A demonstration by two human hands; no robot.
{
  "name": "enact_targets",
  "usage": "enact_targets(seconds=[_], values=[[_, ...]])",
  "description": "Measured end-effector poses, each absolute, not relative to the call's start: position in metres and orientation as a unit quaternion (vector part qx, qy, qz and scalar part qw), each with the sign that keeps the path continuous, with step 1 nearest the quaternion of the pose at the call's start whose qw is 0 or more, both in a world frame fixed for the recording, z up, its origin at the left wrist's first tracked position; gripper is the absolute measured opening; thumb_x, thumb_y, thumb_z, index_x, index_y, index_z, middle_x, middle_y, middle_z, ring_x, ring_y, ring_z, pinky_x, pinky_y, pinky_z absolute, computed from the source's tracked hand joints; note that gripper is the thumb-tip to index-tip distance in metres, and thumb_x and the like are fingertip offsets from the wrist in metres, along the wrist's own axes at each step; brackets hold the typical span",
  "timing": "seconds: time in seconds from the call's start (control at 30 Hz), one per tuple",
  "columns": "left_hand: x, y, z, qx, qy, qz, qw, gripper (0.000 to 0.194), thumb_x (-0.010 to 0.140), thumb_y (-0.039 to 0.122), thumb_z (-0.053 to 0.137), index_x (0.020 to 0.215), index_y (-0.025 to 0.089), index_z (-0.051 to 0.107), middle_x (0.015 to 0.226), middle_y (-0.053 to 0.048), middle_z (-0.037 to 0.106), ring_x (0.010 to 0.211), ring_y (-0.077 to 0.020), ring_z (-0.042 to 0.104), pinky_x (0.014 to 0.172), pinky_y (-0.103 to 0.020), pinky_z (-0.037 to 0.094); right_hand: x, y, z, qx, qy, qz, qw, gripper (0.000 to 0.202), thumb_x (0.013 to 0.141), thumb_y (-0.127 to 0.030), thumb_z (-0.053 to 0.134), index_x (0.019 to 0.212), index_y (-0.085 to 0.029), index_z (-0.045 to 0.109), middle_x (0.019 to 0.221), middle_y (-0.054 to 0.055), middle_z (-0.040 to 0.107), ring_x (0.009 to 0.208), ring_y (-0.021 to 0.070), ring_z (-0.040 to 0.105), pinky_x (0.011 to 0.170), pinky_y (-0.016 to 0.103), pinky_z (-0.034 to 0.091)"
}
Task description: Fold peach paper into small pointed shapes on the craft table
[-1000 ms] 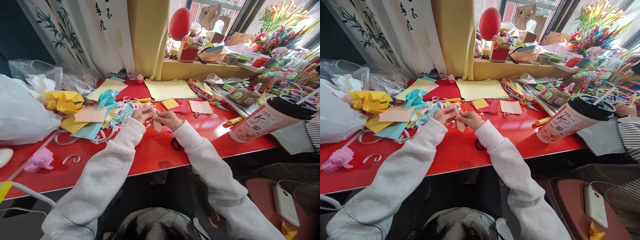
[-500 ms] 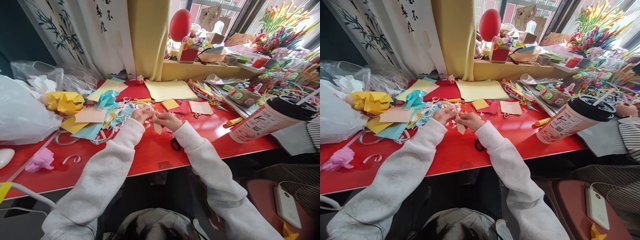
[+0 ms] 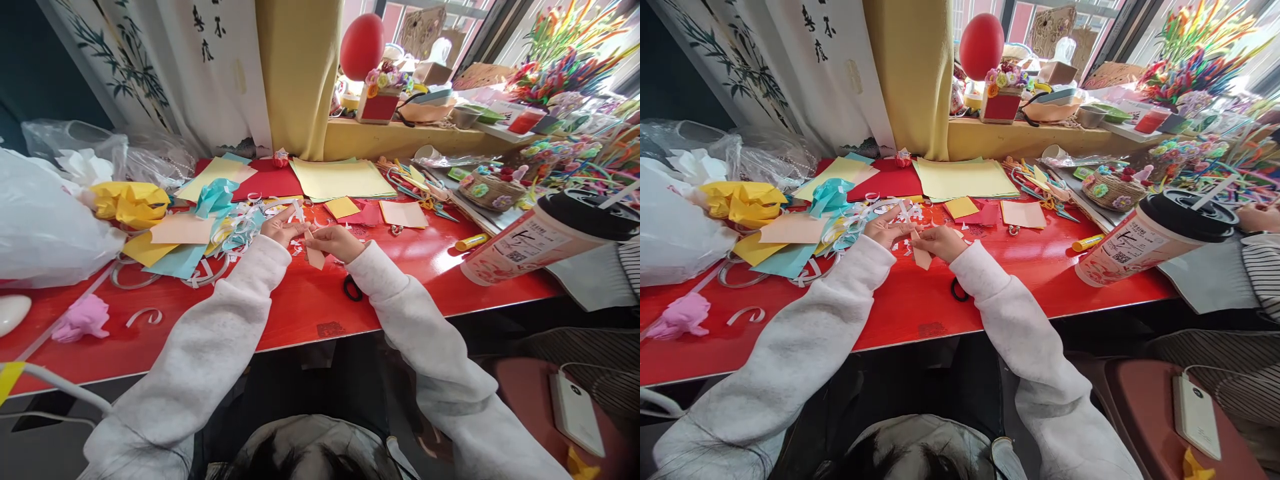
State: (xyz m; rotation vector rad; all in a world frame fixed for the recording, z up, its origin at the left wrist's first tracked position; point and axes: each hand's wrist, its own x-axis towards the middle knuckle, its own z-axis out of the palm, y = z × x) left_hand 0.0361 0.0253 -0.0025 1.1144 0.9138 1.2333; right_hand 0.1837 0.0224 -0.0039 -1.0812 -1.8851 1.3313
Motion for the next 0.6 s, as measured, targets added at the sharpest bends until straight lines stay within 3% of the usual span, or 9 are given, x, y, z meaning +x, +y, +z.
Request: enact_targets(seconds=[0.3, 0.47, 0.6], values=[[0.041, 0.027, -0.002, 0.447, 0.402, 0.539, 0.59, 0.078, 0.057, 0.018, 0.067, 0.126, 0.012, 0.032, 0.079, -0.006, 0.066, 0.069, -0.0173, 0.063, 0.07, -0.03, 0.05, 0.179, 0.024, -0.011, -0.375, -0.655, 0.587, 0.293, 0.024, 0.06, -0.033, 0.063, 0.071, -0.012, 0.055, 0.069, 0.002, 0.063, 0.068, 0.0143, 0.06, 0.063, 0.026, 0.047], [0.038, 0.025, -0.002, 0.468, 0.41, 0.544, 0.563, 0.073, 0.06, 0.02, 0.066, 0.125, 0.015, 0.035, 0.068, -0.003, 0.065, 0.064, -0.0179, 0.063, 0.065, -0.031, 0.051, 0.178, 0.025, -0.014, -0.356, -0.655, 0.605, 0.281, 0.025, 0.058, -0.029, 0.065, 0.074, -0.012, 0.056, 0.07, 0.002, 0.063, 0.073, 0.0161, 0.06, 0.067, 0.028, 0.047], [0.037, 0.022, 0.002, 0.488, 0.396, 0.548, 0.552, 0.079, 0.06, 0.026, 0.067, 0.128, 0.021, 0.029, 0.073, -0.003, 0.066, 0.07, -0.0185, 0.063, 0.07, -0.032, 0.05, 0.176, 0.021, -0.009, -0.338, -0.621, 0.644, 0.292, 0.03, 0.059, -0.035, 0.066, 0.074, -0.013, 0.053, 0.069, 0.002, 0.062, 0.068, 0.0147, 0.061, 0.063, 0.026, 0.048]])
